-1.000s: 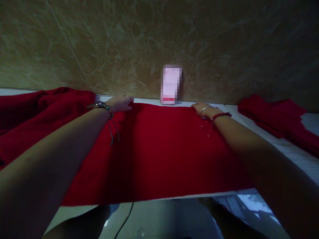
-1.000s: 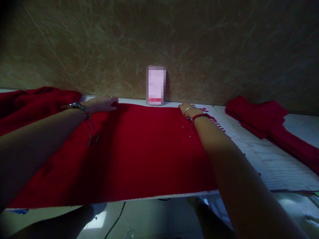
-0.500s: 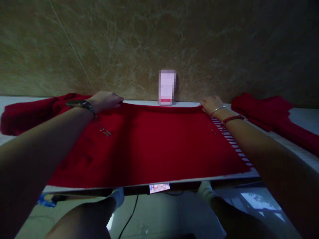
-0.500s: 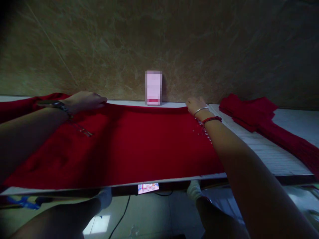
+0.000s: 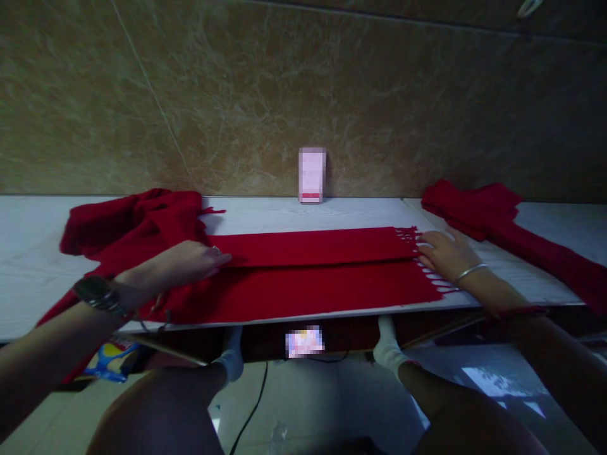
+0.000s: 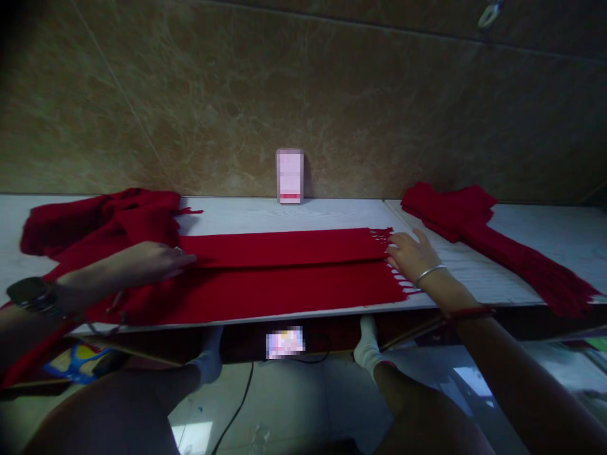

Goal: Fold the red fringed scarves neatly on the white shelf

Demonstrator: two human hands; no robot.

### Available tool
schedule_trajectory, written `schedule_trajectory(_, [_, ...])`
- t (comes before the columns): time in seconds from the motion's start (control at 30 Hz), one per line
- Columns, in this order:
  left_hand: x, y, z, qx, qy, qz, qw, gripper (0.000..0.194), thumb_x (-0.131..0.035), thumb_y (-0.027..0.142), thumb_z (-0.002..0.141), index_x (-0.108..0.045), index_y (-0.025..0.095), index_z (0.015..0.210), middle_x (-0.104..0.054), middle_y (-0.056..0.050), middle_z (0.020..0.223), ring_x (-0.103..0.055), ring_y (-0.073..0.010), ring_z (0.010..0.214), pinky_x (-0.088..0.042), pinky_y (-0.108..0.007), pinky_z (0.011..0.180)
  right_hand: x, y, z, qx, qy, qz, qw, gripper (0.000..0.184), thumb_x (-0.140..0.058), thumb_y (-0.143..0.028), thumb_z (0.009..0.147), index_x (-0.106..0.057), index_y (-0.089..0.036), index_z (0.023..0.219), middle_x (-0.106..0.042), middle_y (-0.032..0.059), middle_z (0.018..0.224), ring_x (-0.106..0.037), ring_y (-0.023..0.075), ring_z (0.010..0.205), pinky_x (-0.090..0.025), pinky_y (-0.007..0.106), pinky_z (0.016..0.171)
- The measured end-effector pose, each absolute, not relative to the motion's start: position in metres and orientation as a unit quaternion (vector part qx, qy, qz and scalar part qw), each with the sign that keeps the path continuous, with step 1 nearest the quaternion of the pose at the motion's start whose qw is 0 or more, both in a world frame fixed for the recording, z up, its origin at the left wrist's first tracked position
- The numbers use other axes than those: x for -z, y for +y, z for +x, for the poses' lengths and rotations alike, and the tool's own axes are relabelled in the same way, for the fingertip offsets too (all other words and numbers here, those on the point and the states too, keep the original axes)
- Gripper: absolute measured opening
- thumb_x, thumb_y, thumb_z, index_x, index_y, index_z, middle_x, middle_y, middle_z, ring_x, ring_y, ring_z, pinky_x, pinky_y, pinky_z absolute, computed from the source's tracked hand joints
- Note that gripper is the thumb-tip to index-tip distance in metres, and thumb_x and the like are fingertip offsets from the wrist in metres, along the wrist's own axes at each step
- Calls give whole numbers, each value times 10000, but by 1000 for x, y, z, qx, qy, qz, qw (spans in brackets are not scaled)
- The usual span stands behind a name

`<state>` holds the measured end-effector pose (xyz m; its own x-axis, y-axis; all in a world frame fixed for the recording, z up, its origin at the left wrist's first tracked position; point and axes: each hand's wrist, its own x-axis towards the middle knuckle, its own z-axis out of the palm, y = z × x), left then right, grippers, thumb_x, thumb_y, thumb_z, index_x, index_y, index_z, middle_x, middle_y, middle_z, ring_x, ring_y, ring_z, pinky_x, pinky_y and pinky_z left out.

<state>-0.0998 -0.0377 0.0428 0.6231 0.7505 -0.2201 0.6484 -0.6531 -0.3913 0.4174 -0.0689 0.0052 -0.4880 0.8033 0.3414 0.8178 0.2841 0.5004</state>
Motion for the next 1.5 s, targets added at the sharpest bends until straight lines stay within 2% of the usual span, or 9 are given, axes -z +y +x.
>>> schedule_trajectory(0.13, [-35, -51, -94, -212, -422, -870, 143, 310, -428, 116, 871, -592, 133, 1134, -702, -128, 931, -659, -216, 761, -481, -300, 653, 14, -87, 417, 328, -801, -500, 30, 200, -473, -139, 741, -658, -208, 708, -700, 78, 867, -610, 233, 860, -397, 439, 863])
schedule_trajectory(0.4, [-67, -68, -94, -178, -442, -855, 204, 359, -447, 148, 870, -576, 169, 1205, -705, -117, 911, -652, -217, 761, -464, -286, 615, -15, -95, 417, 372, -768, -512, 103, 231, -448, -182, 830, -648, -175, 714, -693, 112, 799, -610, 229, 775, -428, 370, 778])
schedule_trajectory(0.63, [-39, -70, -95, -196, -409, -879, 148, 425, -498, 125, 822, -553, 190, 1238, -702, -60, 737, -639, -165, 635, -429, -221, 554, 11, -108, 423, 279, -797, -535, 15, 221, -448, -151, 777, -661, -183, 732, -701, 89, 796, -636, 226, 779, -463, 370, 720])
schedule_trajectory(0.87, [-38, -59, -56, -112, -382, -903, 160, 310, -501, 190, 831, -613, 159, 1119, -660, -127, 1047, -644, -208, 851, -494, -312, 744, 1, -100, 380, 221, -820, -526, 46, 431, -481, -152, 744, -609, -181, 1154, -628, 130, 1171, -576, 272, 1062, -499, 425, 804])
schedule_trajectory(1.0, [-27, -56, -34, -96, -408, -902, 102, 359, -463, 110, 796, -612, 175, 1116, -640, -114, 1076, -637, -201, 879, -499, -308, 759, 5, -99, 348, 164, -867, -467, 55, 418, -446, -106, 749, -650, -223, 1094, -637, 83, 1175, -574, 231, 1092, -490, 418, 885])
schedule_trajectory(1.1, [-17, -58, -26, -54, -427, -903, 20, 341, -454, 231, 854, -584, 168, 1162, -624, -114, 1103, -617, -202, 942, -493, -313, 812, 12, -100, 342, 125, -877, -459, 71, 416, -410, -80, 751, -673, -212, 1045, -683, 77, 1079, -621, 214, 1011, -507, 417, 882])
schedule_trajectory(1.17, [-10, -60, -22, -27, -448, -893, -24, 446, -464, 385, 870, -522, 167, 1255, -550, -141, 1248, -547, -251, 1102, -459, -380, 906, 19, -100, 345, 107, -871, -471, 91, 439, -391, -76, 761, -663, -219, 1075, -687, 73, 1071, -631, 208, 997, -515, 416, 885])
schedule_trajectory(1.3, [-1, -64, -13, -74, -522, -847, -69, 628, -398, 537, 877, -306, 235, 1420, -225, -135, 1509, -177, -371, 1371, -248, -628, 1018, 33, -98, 353, 100, -850, -500, 131, 486, -366, -89, 787, -597, -227, 1191, -621, 81, 1211, -585, 196, 1100, -487, 399, 948])
schedule_trajectory(1.5, [-5, -42, 0, -113, -553, -820, -98, 639, -327, 548, 897, -140, 299, 1455, -56, -64, 1543, -16, -343, 1396, -109, -656, 1046, 37, -71, 359, 50, -848, -511, 134, 500, -348, -103, 811, -540, -241, 1252, -558, 74, 1301, -511, 182, 1201, -452, 404, 992])
